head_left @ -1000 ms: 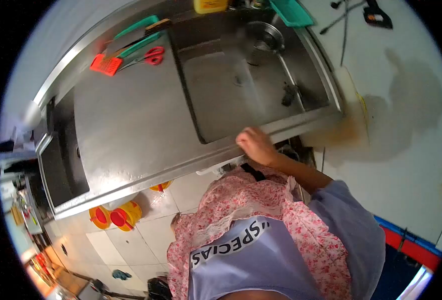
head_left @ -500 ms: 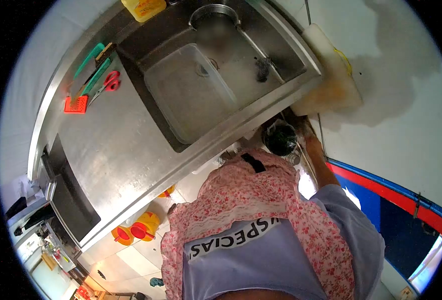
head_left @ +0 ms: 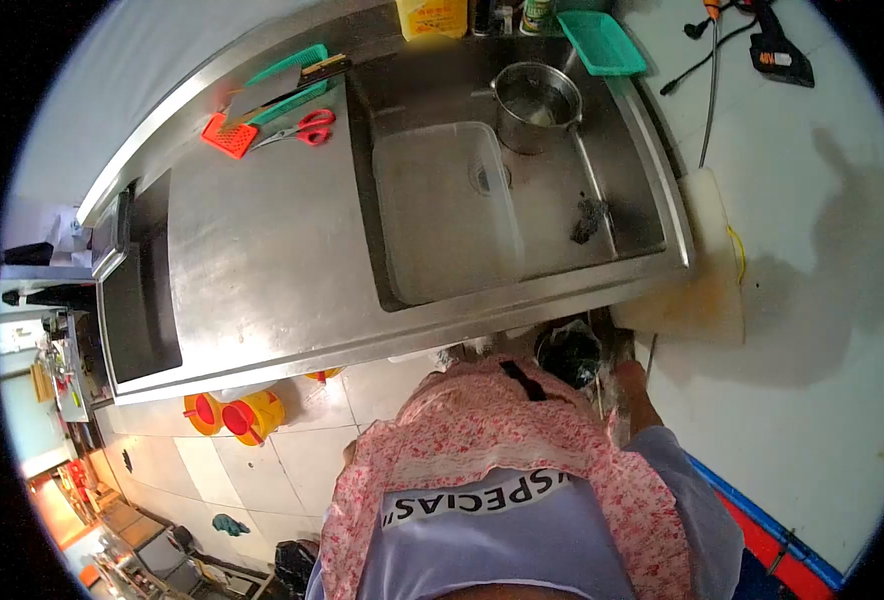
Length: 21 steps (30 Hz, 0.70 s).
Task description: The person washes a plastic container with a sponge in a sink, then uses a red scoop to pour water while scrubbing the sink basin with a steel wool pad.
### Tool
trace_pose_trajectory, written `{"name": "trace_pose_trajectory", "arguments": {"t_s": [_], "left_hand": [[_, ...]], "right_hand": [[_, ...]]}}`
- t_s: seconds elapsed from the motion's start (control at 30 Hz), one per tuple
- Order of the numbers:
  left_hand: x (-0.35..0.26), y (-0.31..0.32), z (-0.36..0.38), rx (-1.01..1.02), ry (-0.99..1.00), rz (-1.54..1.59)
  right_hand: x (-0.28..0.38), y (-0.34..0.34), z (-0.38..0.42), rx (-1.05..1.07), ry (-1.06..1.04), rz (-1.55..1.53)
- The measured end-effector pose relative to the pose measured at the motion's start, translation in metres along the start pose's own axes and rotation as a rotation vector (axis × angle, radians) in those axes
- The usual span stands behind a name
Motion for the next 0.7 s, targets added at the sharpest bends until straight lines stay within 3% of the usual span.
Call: {"name": "trace_pose_trajectory", "arguments": {"t_s": [0.5, 0.6, 0.7], "left_hand": [[0.029, -0.004, -0.014, -0.018, -0.045, 0.125], [0.027, -0.008, -0.020, -0.028, -0.057, 0.162], [0.030, -0.016, -0.030, -0.035, -0.070, 0.218]], "right_hand": [[0.016, -0.020, -0.019, -0.076, -0.062, 0.073], [0.048, -0.050, -0.014, -0.143, -0.193, 0.460], [0.123, -0.149, 0.040, -0.365, 0.145, -0.011]]}}
Point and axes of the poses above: each hand's wrist, its own z-axis away from the middle knuckle, its own y-axis out of the palm, x = y × z, the point moved 4 cm from there along -z, towards the middle knuckle, and after that the axes turned 13 degrees about -x, right-handed, at the moved point
